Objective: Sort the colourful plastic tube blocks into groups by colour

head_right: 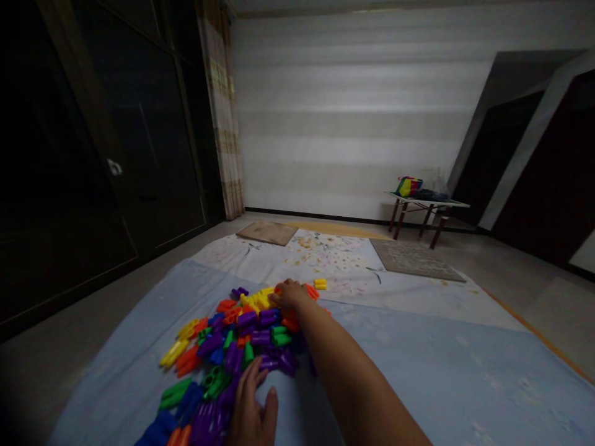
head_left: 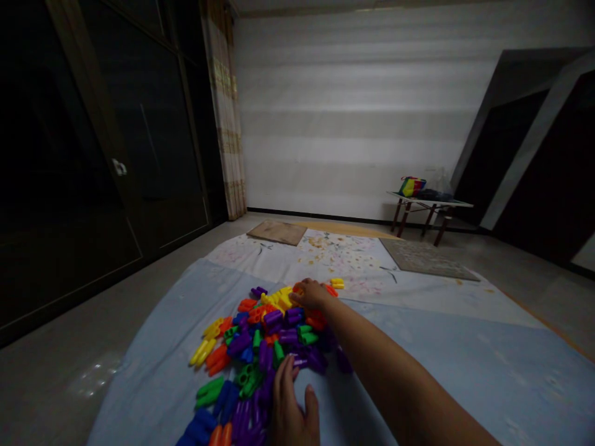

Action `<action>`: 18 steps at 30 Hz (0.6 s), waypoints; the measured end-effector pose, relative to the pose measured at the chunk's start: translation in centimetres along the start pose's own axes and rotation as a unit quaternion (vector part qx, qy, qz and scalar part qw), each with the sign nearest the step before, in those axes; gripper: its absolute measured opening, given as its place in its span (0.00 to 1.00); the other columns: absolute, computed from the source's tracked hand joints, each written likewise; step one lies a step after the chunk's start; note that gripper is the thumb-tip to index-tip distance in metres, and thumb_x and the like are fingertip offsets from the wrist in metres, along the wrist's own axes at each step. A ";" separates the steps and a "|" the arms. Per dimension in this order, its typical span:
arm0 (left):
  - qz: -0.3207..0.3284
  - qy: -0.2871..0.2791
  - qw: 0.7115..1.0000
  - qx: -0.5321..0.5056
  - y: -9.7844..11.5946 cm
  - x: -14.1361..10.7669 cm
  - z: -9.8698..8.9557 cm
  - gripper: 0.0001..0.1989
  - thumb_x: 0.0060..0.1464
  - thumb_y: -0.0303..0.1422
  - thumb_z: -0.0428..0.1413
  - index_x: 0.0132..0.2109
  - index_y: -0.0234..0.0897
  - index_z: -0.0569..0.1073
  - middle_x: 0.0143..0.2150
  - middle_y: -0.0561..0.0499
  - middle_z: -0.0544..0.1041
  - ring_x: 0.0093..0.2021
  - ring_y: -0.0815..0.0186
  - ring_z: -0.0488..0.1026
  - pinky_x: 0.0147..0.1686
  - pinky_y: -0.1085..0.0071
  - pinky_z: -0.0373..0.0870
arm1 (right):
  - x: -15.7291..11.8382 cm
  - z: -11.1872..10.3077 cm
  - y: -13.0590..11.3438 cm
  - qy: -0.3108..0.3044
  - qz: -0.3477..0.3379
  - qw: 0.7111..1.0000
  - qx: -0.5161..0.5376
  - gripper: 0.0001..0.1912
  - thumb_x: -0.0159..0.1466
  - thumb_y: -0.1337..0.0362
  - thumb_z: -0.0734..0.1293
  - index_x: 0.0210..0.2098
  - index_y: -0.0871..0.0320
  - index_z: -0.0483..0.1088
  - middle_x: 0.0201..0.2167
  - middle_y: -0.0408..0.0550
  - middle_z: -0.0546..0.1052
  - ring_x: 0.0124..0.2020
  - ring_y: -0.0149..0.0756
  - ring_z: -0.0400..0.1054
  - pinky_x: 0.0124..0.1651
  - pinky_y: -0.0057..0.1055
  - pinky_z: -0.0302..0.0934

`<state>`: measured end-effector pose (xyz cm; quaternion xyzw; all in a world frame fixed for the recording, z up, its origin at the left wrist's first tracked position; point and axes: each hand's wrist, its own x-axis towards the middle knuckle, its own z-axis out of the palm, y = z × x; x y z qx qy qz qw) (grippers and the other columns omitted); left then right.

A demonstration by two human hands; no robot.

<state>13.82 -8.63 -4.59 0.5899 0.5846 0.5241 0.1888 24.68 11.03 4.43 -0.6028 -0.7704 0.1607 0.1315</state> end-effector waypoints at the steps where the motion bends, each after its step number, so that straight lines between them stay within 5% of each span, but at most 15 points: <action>1: 0.000 -0.004 1.000 -0.005 0.0 0.0 -0.1 0.23 0.56 0.36 0.41 0.57 0.34 0.58 0.56 0.35 0.63 0.52 0.58 0.68 0.50 0.55 0.66 | -0.5 0.0 0.0 -0.008 -0.007 1.000 -0.003 0.25 0.58 0.46 0.61 0.48 0.52 0.70 0.53 0.54 0.67 0.51 0.49 0.63 0.51 0.46 0.54; 6: -0.012 -0.032 0.999 -0.028 0.4 0.3 -1.0 0.23 0.56 0.38 0.43 0.58 0.35 0.57 0.57 0.36 0.62 0.57 0.56 0.63 0.54 0.53 0.63 | -4.1 -0.8 -0.4 -0.051 -0.044 0.998 -0.005 0.22 0.61 0.49 0.59 0.47 0.52 0.71 0.47 0.53 0.71 0.47 0.43 0.66 0.48 0.37 0.58; 13: 0.040 0.040 0.998 -0.021 1.7 0.5 -1.8 0.22 0.58 0.35 0.43 0.59 0.37 0.56 0.61 0.40 0.58 0.61 0.58 0.56 0.58 0.54 0.58 | -9.8 -1.3 -3.1 -0.137 -0.144 0.977 0.075 0.25 0.65 0.51 0.51 0.52 0.57 0.67 0.48 0.51 0.72 0.49 0.39 0.65 0.51 0.34 0.58; 18: 0.078 0.059 0.995 0.017 2.2 0.7 -2.7 0.25 0.57 0.34 0.45 0.61 0.38 0.53 0.64 0.41 0.53 0.63 0.57 0.52 0.59 0.54 0.56 | -10.3 -1.3 -4.4 -0.168 -0.200 0.949 0.176 0.26 0.66 0.49 0.51 0.55 0.54 0.63 0.50 0.45 0.71 0.49 0.35 0.66 0.50 0.28 0.58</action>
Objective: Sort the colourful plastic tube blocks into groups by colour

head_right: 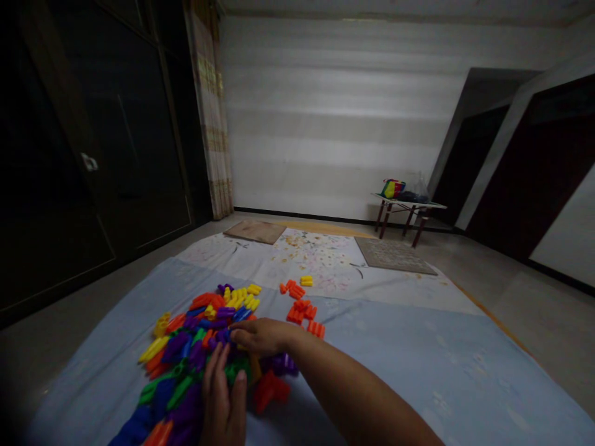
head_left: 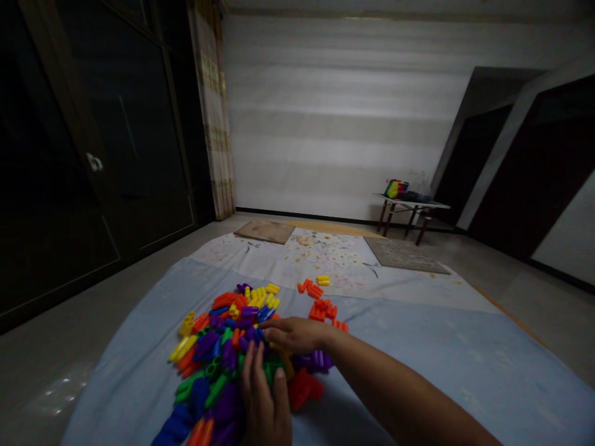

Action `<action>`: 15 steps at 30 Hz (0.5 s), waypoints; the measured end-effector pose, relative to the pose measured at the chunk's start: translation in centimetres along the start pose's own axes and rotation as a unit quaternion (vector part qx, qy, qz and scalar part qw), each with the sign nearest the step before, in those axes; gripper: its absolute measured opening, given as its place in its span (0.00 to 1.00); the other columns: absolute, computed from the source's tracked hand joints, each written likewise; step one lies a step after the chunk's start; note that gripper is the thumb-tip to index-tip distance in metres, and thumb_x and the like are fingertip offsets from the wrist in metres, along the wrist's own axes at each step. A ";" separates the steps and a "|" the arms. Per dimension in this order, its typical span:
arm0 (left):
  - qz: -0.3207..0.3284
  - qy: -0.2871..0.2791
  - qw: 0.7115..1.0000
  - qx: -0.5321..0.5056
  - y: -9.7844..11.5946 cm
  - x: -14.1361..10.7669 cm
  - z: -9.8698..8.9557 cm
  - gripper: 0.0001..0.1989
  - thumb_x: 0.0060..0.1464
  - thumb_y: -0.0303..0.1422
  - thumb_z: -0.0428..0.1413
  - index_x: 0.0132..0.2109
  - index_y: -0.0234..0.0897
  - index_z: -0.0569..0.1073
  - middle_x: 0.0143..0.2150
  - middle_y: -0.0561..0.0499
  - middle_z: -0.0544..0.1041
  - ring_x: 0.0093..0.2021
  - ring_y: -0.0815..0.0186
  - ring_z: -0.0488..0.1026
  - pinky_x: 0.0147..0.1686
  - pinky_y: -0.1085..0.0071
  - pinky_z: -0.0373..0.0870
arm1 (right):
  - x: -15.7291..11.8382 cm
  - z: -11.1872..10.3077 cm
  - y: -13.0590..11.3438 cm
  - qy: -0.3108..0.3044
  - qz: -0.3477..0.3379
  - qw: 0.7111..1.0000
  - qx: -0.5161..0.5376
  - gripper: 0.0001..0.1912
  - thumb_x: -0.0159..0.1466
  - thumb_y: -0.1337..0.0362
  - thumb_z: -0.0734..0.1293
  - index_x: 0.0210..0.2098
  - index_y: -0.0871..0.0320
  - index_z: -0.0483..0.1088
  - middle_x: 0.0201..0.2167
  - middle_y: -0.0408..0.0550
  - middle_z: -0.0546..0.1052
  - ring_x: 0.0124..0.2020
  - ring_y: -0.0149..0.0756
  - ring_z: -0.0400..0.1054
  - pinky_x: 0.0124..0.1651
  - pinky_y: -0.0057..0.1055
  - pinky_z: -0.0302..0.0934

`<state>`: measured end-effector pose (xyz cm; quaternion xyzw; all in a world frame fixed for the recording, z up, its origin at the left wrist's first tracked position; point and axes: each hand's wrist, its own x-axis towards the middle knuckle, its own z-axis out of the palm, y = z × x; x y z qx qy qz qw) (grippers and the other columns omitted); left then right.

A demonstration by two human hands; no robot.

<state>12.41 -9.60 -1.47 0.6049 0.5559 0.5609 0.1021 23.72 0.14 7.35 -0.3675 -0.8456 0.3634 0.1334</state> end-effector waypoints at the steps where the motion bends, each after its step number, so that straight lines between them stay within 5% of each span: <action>1: 0.005 -0.001 1.000 0.014 0.0 0.0 -0.1 0.25 0.57 0.34 0.45 0.62 0.39 0.53 0.64 0.41 0.52 0.64 0.56 0.51 0.59 0.53 0.55 | 0.4 -0.5 0.3 0.025 0.021 0.999 -0.012 0.25 0.66 0.49 0.51 0.53 0.54 0.66 0.48 0.44 0.73 0.47 0.34 0.67 0.49 0.28 0.59; 4: 0.038 -0.016 0.998 0.047 -0.2 0.1 0.1 0.27 0.57 0.34 0.45 0.63 0.40 0.50 0.64 0.41 0.54 0.63 0.56 0.52 0.58 0.51 0.55 | 1.7 -3.0 2.5 0.175 0.178 0.963 -0.103 0.22 0.65 0.51 0.52 0.46 0.52 0.71 0.43 0.43 0.76 0.45 0.35 0.68 0.47 0.29 0.58; 7: 0.081 -0.018 0.994 0.077 -1.1 0.0 0.5 0.28 0.56 0.34 0.46 0.63 0.39 0.51 0.60 0.40 0.60 0.61 0.55 0.55 0.56 0.51 0.58 | 2.3 -5.9 5.9 0.254 0.273 0.915 -0.152 0.23 0.64 0.53 0.55 0.53 0.55 0.65 0.52 0.52 0.69 0.54 0.44 0.59 0.53 0.41 0.52; 11: 0.113 -0.040 0.984 0.133 -2.3 -0.2 0.8 0.30 0.54 0.34 0.49 0.63 0.39 0.50 0.58 0.40 0.64 0.58 0.55 0.59 0.52 0.52 0.61 | 2.6 -7.1 9.5 0.243 0.337 0.892 -0.178 0.32 0.57 0.46 0.60 0.56 0.56 0.62 0.57 0.61 0.61 0.57 0.58 0.52 0.50 0.55 0.49; 15: 0.124 -0.045 0.980 0.150 -2.2 -0.3 0.7 0.30 0.54 0.33 0.49 0.63 0.38 0.51 0.58 0.40 0.64 0.58 0.55 0.59 0.51 0.53 0.62 | 3.2 -5.7 10.0 0.193 0.311 0.907 -0.211 0.32 0.51 0.45 0.65 0.52 0.49 0.65 0.55 0.54 0.63 0.56 0.57 0.50 0.48 0.50 0.52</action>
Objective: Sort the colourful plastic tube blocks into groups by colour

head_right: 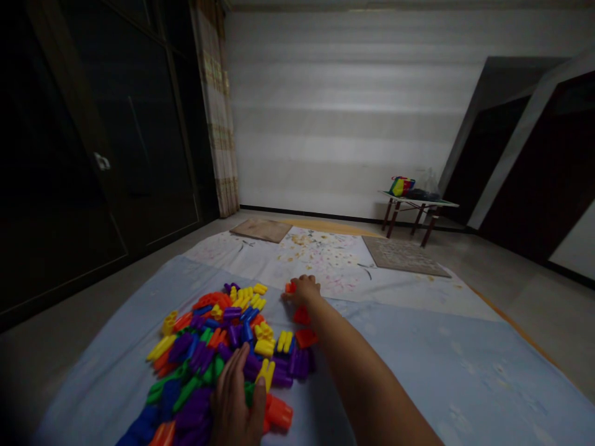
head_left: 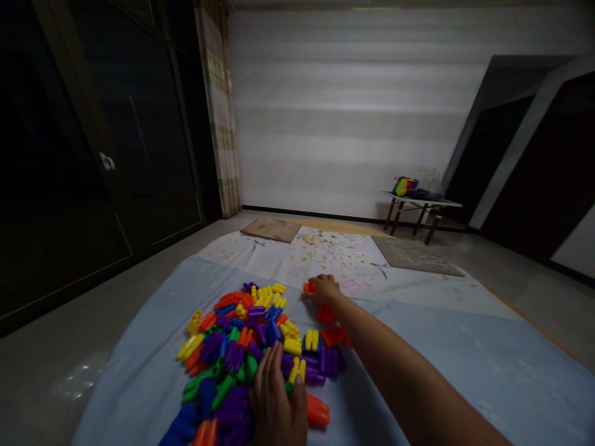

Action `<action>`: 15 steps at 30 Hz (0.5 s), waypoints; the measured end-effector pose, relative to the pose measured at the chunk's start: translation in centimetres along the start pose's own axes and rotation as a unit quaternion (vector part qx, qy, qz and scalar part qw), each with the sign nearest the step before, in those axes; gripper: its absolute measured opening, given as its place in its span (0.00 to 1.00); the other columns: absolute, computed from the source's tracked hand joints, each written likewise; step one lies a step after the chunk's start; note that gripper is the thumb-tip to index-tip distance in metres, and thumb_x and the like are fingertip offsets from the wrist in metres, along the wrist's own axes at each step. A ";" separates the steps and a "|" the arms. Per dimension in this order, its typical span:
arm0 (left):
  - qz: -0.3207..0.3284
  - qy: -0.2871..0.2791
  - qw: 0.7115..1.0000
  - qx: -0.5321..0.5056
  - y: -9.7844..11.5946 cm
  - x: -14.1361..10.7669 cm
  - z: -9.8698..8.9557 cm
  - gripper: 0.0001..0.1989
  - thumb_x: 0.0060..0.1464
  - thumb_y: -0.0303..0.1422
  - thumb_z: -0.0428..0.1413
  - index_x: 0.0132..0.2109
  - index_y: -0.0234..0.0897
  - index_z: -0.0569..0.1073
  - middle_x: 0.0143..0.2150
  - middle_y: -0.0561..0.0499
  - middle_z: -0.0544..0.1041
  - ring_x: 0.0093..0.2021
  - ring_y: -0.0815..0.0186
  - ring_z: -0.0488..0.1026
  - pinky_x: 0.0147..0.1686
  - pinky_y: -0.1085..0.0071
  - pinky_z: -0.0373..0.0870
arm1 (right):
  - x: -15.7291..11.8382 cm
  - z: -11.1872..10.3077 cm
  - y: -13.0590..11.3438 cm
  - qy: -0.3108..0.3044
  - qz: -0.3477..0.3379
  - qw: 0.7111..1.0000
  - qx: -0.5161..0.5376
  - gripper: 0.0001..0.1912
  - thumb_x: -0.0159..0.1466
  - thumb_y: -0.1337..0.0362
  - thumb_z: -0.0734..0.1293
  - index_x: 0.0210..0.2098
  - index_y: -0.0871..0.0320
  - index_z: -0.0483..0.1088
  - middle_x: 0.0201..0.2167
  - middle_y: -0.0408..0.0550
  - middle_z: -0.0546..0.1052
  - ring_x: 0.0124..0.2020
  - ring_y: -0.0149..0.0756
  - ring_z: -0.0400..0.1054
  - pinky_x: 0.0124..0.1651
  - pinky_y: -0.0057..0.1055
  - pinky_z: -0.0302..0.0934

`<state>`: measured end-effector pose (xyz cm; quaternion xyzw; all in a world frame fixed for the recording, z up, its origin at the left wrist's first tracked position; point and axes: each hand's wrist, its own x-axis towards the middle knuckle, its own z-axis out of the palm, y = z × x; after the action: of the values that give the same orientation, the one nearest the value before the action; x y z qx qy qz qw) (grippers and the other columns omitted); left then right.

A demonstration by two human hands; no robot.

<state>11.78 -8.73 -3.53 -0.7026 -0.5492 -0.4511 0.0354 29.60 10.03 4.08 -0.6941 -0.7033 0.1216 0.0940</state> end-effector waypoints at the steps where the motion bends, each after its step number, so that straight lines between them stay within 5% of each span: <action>1: 0.001 0.002 1.000 0.002 0.3 0.0 -0.1 0.29 0.54 0.33 0.48 0.62 0.38 0.52 0.58 0.40 0.64 0.58 0.55 0.59 0.51 0.53 0.62 | -0.2 0.3 -0.3 -0.006 -0.018 1.000 -0.008 0.30 0.50 0.47 0.66 0.51 0.49 0.66 0.54 0.53 0.64 0.56 0.56 0.51 0.48 0.47 0.52; 7: -0.003 0.040 0.999 -0.013 2.5 0.8 -1.0 0.26 0.55 0.34 0.47 0.60 0.36 0.56 0.56 0.40 0.66 0.58 0.55 0.60 0.51 0.54 0.62 | -2.9 0.7 -1.6 -0.023 -0.101 0.994 -0.034 0.25 0.52 0.56 0.66 0.50 0.54 0.68 0.47 0.56 0.68 0.50 0.51 0.56 0.45 0.40 0.55; 15: 0.024 0.015 0.999 -0.046 4.7 1.5 -3.0 0.24 0.55 0.32 0.47 0.59 0.35 0.57 0.58 0.40 0.64 0.59 0.58 0.59 0.54 0.55 0.60 | -7.8 0.4 -3.0 -0.028 -0.136 0.990 0.040 0.22 0.48 0.62 0.70 0.44 0.54 0.72 0.45 0.53 0.70 0.47 0.47 0.62 0.47 0.38 0.57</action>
<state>13.73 -11.12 1.29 -0.7098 -0.5103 -0.4850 0.0220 26.74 2.23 4.87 -0.5843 -0.7877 0.1553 0.1182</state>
